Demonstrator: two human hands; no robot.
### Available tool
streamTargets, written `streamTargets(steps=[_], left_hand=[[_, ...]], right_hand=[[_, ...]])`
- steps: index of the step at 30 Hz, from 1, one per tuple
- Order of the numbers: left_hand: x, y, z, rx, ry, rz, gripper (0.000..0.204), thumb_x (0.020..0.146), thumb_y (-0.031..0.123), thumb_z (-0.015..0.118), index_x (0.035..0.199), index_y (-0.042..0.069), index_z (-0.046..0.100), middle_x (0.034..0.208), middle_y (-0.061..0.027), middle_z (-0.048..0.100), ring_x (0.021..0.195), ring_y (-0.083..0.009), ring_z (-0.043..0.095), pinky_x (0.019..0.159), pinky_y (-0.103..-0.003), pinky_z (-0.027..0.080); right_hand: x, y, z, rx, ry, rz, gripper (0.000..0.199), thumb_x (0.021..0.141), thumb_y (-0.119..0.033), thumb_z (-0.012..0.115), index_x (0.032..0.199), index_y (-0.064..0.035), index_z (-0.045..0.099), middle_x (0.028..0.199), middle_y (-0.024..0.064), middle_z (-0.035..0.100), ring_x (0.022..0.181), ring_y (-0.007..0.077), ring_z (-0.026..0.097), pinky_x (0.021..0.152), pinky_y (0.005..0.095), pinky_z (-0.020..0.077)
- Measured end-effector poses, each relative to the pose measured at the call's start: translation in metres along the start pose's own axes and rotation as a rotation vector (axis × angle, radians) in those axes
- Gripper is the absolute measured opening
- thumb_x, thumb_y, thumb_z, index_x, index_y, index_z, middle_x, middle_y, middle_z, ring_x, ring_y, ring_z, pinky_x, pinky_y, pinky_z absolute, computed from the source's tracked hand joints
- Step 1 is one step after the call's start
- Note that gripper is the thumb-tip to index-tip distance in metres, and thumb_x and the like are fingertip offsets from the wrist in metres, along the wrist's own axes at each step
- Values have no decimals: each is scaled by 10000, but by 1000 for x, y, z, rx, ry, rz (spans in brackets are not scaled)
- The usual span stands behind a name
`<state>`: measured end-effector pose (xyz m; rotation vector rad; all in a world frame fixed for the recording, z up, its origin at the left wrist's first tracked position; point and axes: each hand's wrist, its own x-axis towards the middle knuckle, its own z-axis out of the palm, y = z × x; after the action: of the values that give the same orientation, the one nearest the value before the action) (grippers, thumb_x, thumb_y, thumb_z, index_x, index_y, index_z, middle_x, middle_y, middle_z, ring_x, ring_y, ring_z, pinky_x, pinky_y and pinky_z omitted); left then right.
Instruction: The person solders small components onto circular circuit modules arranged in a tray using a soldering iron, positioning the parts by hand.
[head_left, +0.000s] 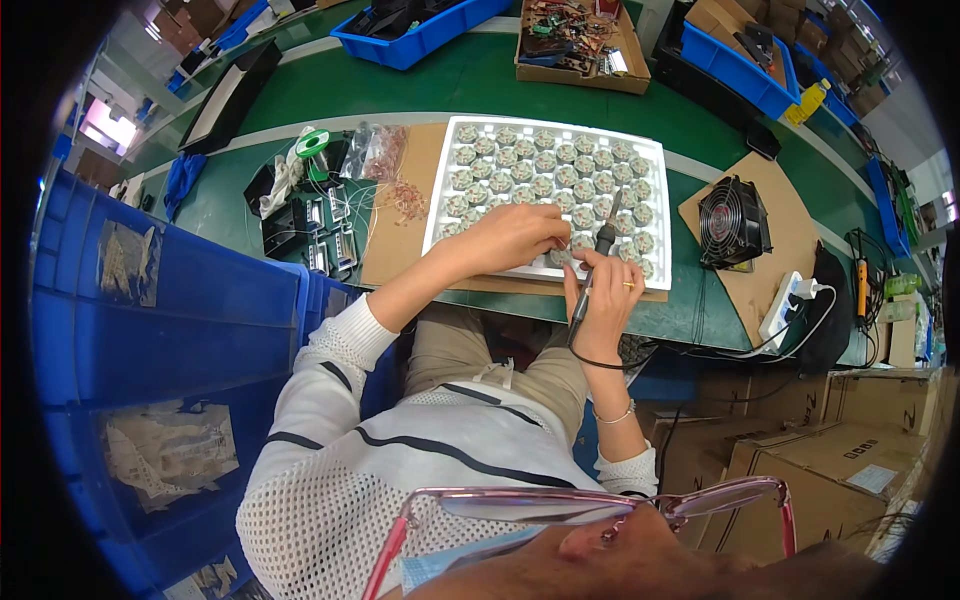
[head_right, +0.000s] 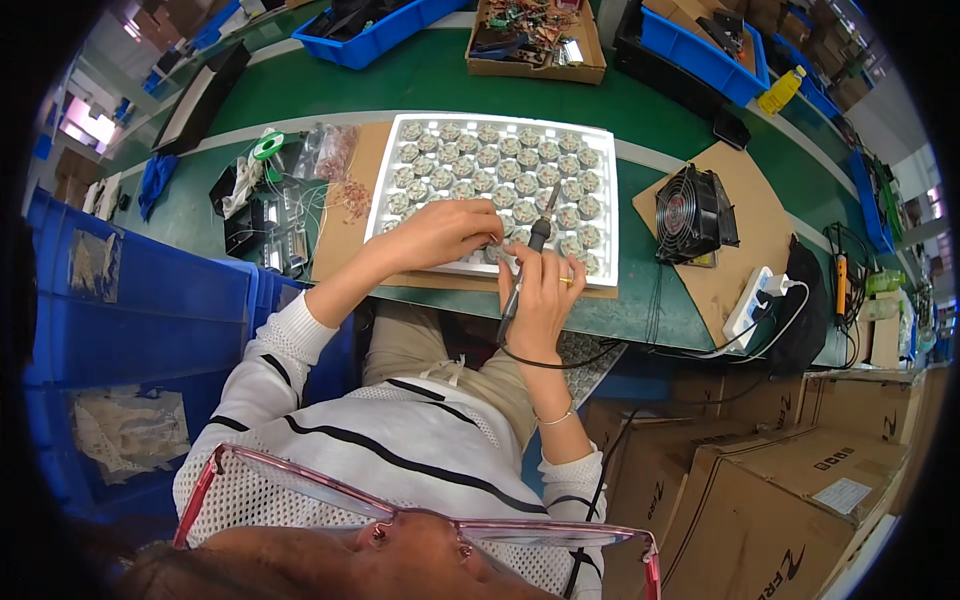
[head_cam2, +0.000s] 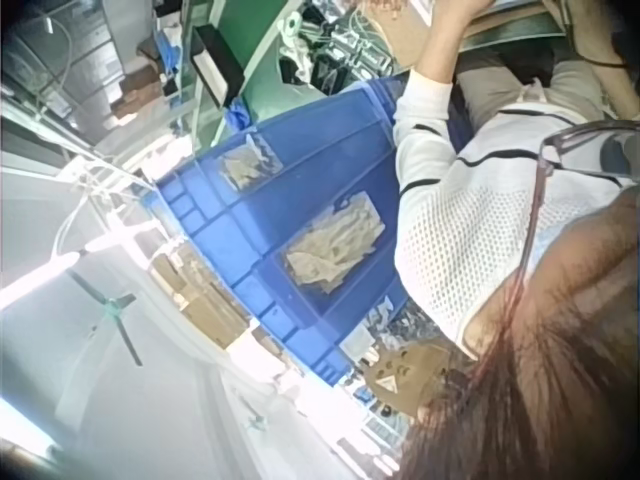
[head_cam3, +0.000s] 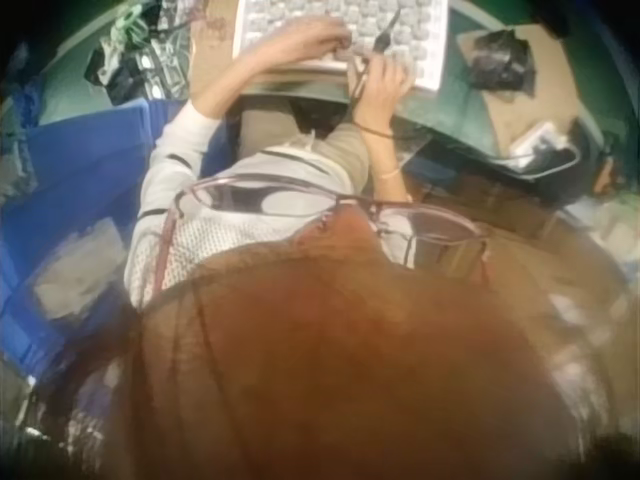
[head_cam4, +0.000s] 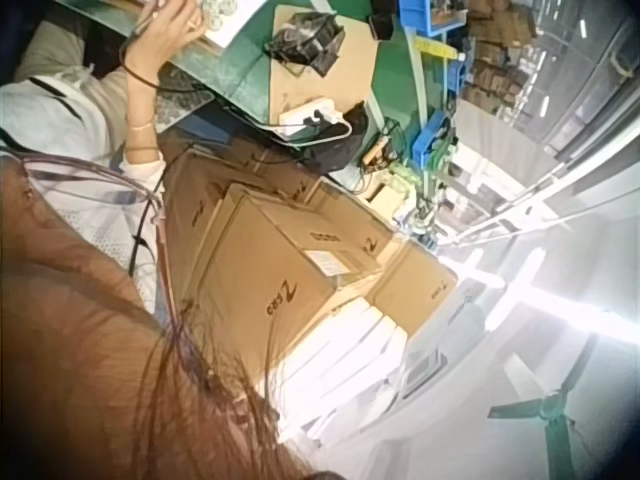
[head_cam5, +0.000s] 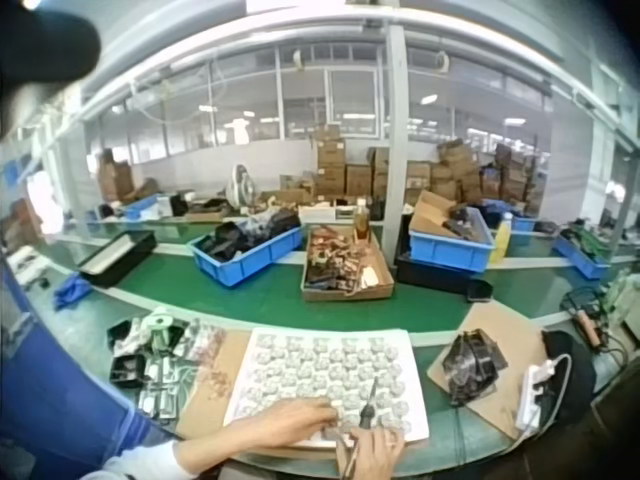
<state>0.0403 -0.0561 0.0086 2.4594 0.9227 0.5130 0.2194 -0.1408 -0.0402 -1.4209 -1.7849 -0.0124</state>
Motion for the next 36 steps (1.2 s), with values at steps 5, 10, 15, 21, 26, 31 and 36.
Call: streamTargets(steps=[5,10,15,21,26,31,36], left_hand=[[-2,-6,-2,-26,-24,51,97,892,134,640,953,68,678,968,-96,654,887,-333,662,742,-447,522],[1,-2,-3,-50,-62,41,100,881,128,654,955,64,675,967,-96,650,896,-334,662,746,-445,519],[2,0,-4,-65,-51,49,97,867,109,665,951,60,673,970,-94,647,902,-332,663,748,-446,518],[1,-3,-2,-83,-51,35,90,866,112,667,938,58,673,967,-86,641,894,-324,663,745,-444,513],[3,-7,1,-72,-80,84,103,881,138,656,935,52,677,978,-90,629,888,-322,664,740,-437,516],[3,-6,6,-22,-65,63,110,890,144,641,929,48,676,977,-100,627,886,-322,663,736,-437,522],[2,-5,4,-13,-59,57,101,890,132,628,926,50,673,972,-103,629,883,-320,667,728,-441,525]], right_hand=[[-13,4,6,9,72,-24,277,817,-104,772,1062,-111,644,942,78,586,967,249,583,1088,485,328],[-9,3,3,14,45,-6,277,815,-87,770,1060,-106,643,953,89,596,980,256,598,1095,493,324],[-7,3,3,49,28,-70,276,816,-5,742,1056,-95,639,974,47,665,1024,263,635,1098,494,322],[-8,8,-4,81,5,-85,261,830,26,721,1054,-73,632,1006,18,705,1047,260,646,1100,508,325],[-9,12,-5,73,-7,-104,254,843,26,712,1063,-69,630,1020,12,710,1047,260,644,1105,514,321],[-10,10,-5,101,13,-100,236,860,13,705,1067,-70,628,1021,25,716,1046,259,640,1111,519,317],[-9,12,-4,120,5,-92,221,874,11,695,1067,-66,621,1018,36,719,1060,261,628,1118,522,308]])
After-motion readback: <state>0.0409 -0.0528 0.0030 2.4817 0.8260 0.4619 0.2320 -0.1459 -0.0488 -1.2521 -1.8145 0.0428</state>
